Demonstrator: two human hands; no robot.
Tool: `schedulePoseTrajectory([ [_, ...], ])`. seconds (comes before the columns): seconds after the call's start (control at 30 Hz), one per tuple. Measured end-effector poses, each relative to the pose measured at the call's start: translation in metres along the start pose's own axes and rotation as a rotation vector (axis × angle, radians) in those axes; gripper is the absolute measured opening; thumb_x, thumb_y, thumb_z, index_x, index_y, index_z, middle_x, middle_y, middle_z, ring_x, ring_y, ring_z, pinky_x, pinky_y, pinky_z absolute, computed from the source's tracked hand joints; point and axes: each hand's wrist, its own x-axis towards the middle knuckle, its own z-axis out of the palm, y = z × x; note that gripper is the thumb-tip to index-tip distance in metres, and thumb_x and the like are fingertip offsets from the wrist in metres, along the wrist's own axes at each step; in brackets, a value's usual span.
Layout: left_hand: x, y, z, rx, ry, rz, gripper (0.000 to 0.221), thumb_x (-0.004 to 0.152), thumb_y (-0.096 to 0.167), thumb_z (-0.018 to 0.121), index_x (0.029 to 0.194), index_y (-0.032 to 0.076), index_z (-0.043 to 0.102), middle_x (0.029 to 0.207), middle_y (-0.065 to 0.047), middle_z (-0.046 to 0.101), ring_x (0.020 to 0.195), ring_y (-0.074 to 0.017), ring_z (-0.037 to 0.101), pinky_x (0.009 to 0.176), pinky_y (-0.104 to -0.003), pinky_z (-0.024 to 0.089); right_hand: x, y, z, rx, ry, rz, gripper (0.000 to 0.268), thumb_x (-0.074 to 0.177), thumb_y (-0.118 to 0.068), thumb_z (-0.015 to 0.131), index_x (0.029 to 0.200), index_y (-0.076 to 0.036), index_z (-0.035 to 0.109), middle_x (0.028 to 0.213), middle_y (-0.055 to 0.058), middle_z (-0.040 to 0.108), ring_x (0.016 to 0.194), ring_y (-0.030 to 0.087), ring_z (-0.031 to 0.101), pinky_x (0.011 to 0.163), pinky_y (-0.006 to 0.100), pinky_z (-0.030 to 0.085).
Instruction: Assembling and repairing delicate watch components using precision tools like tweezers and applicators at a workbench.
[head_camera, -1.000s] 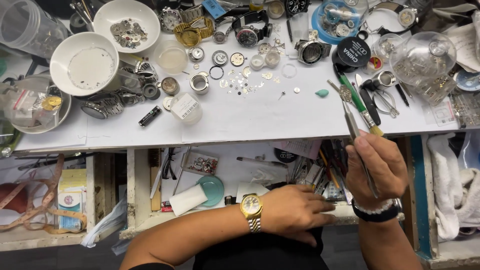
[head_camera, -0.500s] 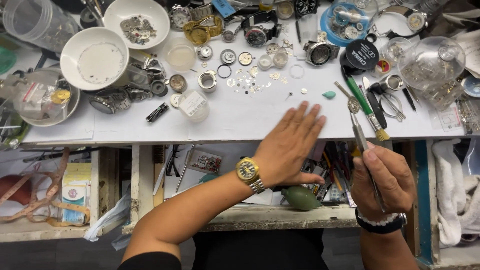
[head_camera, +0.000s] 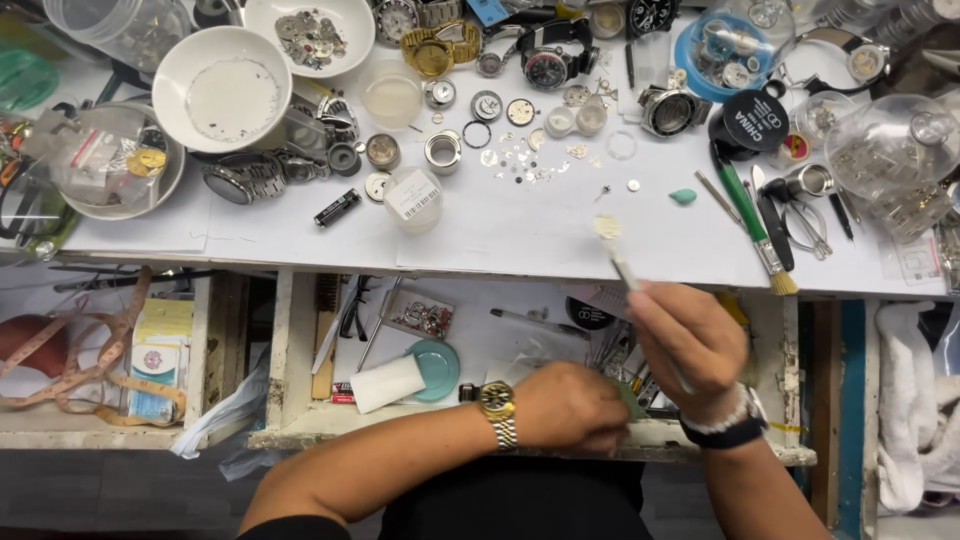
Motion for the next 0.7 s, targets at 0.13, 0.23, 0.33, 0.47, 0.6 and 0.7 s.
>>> schedulePoseTrajectory([
  [0.13, -0.001, 0.012, -0.055, -0.012, 0.1, -0.131, 0.022, 0.09, 0.016, 0.067, 0.078, 0.004, 0.052, 0.077, -0.012, 0.053, 0.07, -0.0347, 0.054, 0.06, -0.048, 0.044, 0.022, -0.008, 0.008, -0.002, -0.039, -0.034, 0.023, 0.094, 0.011, 0.074, 0.116, 0.007, 0.069, 0.102, 0.022, 0.074, 0.088, 0.033, 0.073, 0.079, 0.04, 0.063],
  [0.23, -0.015, 0.015, -0.072, -0.17, 0.139, -0.241, 0.057, 0.09, 0.0, 0.068, 0.143, 0.009, 0.05, 0.123, -0.016, 0.063, 0.107, -0.0322, 0.065, 0.095, -0.041, 0.055, 0.014, -0.009, 0.001, 0.028, -0.063, 0.005, 0.023, 0.094, 0.009, 0.074, 0.116, 0.008, 0.067, 0.105, 0.023, 0.072, 0.093, 0.037, 0.072, 0.084, 0.043, 0.063],
  [0.33, -0.029, 0.012, -0.075, -0.267, 0.325, -0.371, 0.011, 0.094, 0.011, 0.074, 0.104, 0.008, 0.073, 0.087, -0.005, 0.068, 0.072, -0.0167, 0.064, 0.064, -0.028, 0.052, -0.007, 0.001, -0.006, 0.145, 0.045, 0.16, 0.025, 0.101, -0.017, 0.063, 0.117, 0.002, 0.065, 0.112, 0.021, 0.071, 0.103, 0.032, 0.073, 0.092, 0.038, 0.065],
  [0.47, -0.037, 0.005, -0.072, -0.349, 0.469, -0.666, 0.034, 0.099, 0.031, 0.062, 0.07, 0.014, 0.056, 0.069, 0.001, 0.06, 0.066, -0.0106, 0.06, 0.058, -0.024, 0.05, -0.007, 0.026, -0.025, 0.047, 0.127, 0.204, 0.016, 0.115, -0.01, 0.044, 0.118, -0.002, 0.057, 0.096, 0.013, 0.062, 0.085, 0.025, 0.059, 0.075, 0.034, 0.051],
  [0.6, -0.028, 0.014, -0.086, -0.451, 0.491, -0.73, 0.013, 0.095, 0.032, 0.063, 0.096, 0.02, 0.058, 0.126, -0.011, 0.067, 0.127, -0.0238, 0.061, 0.104, -0.041, 0.046, 0.033, 0.035, -0.025, -0.515, -0.311, 0.206, 0.047, 0.115, -0.041, 0.048, 0.133, -0.004, 0.07, 0.092, 0.011, 0.062, 0.077, 0.022, 0.056, 0.063, 0.033, 0.045],
  [0.7, -0.033, 0.014, -0.084, -0.57, 0.446, -0.764, 0.05, 0.093, 0.016, 0.067, 0.139, 0.01, 0.05, 0.139, -0.008, 0.058, 0.131, -0.0214, 0.058, 0.11, -0.035, 0.048, 0.021, 0.054, -0.01, -0.713, -0.353, 0.145, 0.028, 0.114, -0.038, 0.064, 0.132, -0.017, 0.067, 0.098, 0.007, 0.065, 0.083, 0.021, 0.058, 0.061, 0.029, 0.043],
])
